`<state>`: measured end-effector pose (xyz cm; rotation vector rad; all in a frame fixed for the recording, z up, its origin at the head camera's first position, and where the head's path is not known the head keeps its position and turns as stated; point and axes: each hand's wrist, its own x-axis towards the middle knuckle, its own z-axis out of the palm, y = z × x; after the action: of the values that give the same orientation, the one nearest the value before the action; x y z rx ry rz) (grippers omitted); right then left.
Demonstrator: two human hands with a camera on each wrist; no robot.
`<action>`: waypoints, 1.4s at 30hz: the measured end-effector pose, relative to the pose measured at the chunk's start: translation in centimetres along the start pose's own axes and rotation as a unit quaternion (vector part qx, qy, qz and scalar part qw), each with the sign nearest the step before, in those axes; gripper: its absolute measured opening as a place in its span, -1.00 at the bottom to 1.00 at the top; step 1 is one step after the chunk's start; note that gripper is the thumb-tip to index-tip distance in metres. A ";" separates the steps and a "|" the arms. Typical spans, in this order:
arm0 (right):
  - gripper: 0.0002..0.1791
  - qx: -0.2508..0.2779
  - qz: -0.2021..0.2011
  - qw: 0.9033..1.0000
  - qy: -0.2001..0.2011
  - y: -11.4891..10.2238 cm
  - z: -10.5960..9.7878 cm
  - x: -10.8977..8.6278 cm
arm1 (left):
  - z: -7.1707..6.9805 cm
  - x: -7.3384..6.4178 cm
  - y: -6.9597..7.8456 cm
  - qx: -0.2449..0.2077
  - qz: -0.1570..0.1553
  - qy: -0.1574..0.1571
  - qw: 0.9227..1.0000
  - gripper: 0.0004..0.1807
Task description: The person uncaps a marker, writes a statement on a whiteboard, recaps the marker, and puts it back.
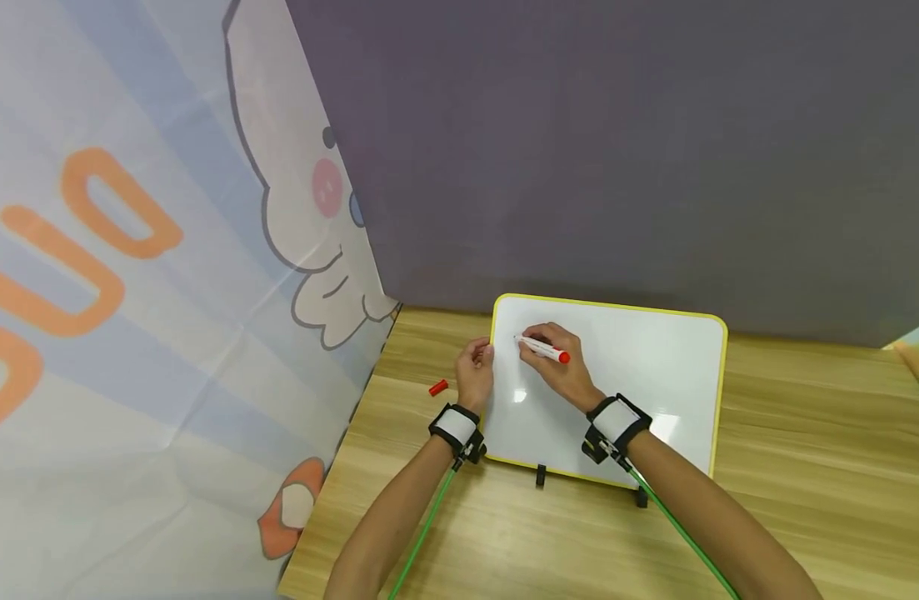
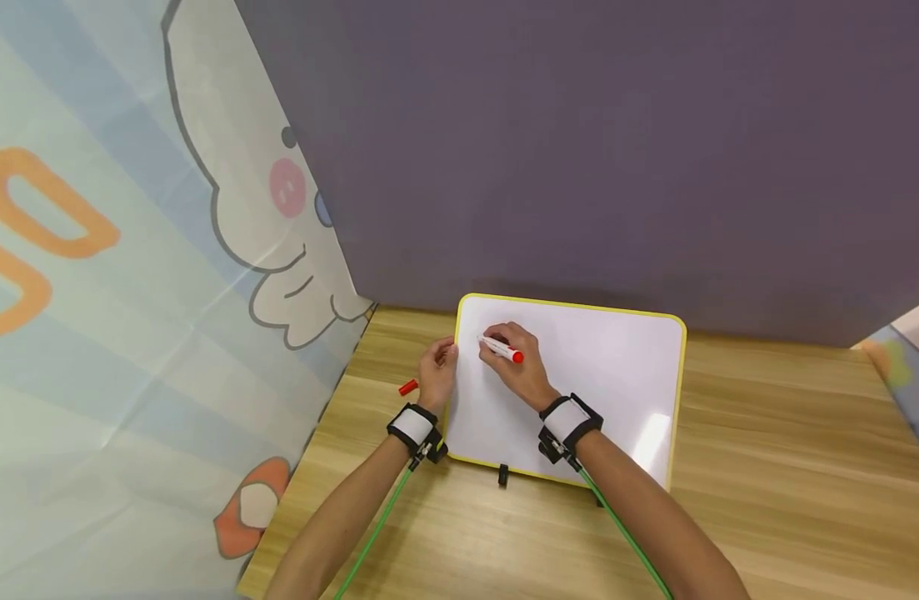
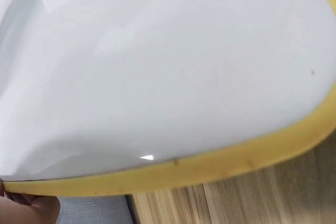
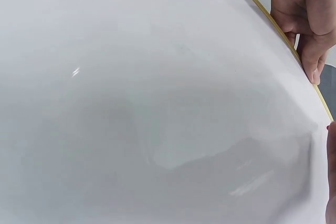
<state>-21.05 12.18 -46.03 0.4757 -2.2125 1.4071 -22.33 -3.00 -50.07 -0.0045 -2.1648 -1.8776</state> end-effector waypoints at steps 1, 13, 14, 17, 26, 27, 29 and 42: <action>-0.83 0.000 0.001 1.000 0.002 0.0 0.0 0.0 | 0.0 0.0 0.0 -0.002 0.001 -0.002 1.000 -0.78; -0.81 -0.025 0.007 1.000 0.005 0.2 -0.1 -1.4 | 0.0 -1.0 -0.6 0.007 -0.033 -0.024 0.999 -0.77; -0.82 -0.027 0.007 1.000 0.004 0.2 0.0 -1.6 | 0.1 -1.0 -0.6 0.008 -0.033 -0.025 0.999 -0.78; -0.83 -0.027 0.010 1.000 -0.006 0.1 0.5 -2.5 | 0.1 -0.9 -0.5 0.010 -0.030 -0.024 0.999 -0.79; -0.84 -0.008 0.000 0.999 -0.032 -1.9 1.3 -3.7 | -0.4 -0.1 -0.9 0.000 -0.018 -0.018 1.000 -0.80; -0.84 -0.009 -0.003 1.000 -0.028 -2.3 1.1 -3.5 | -0.4 -0.1 -0.9 0.004 -0.023 -0.017 1.000 -0.80; -0.83 -0.007 -0.002 1.000 -0.011 -3.1 0.7 -2.8 | -0.6 0.1 -1.1 0.013 -0.032 -0.014 0.999 -0.80; -0.81 -0.022 0.007 0.999 0.032 0.5 -0.3 -1.2 | -0.5 0.2 -1.1 0.014 -0.040 -0.009 0.999 -0.81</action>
<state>-20.20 12.71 -46.96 0.3958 -2.1956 1.3584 -22.67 -3.71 -51.07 0.0705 -2.2346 -1.8968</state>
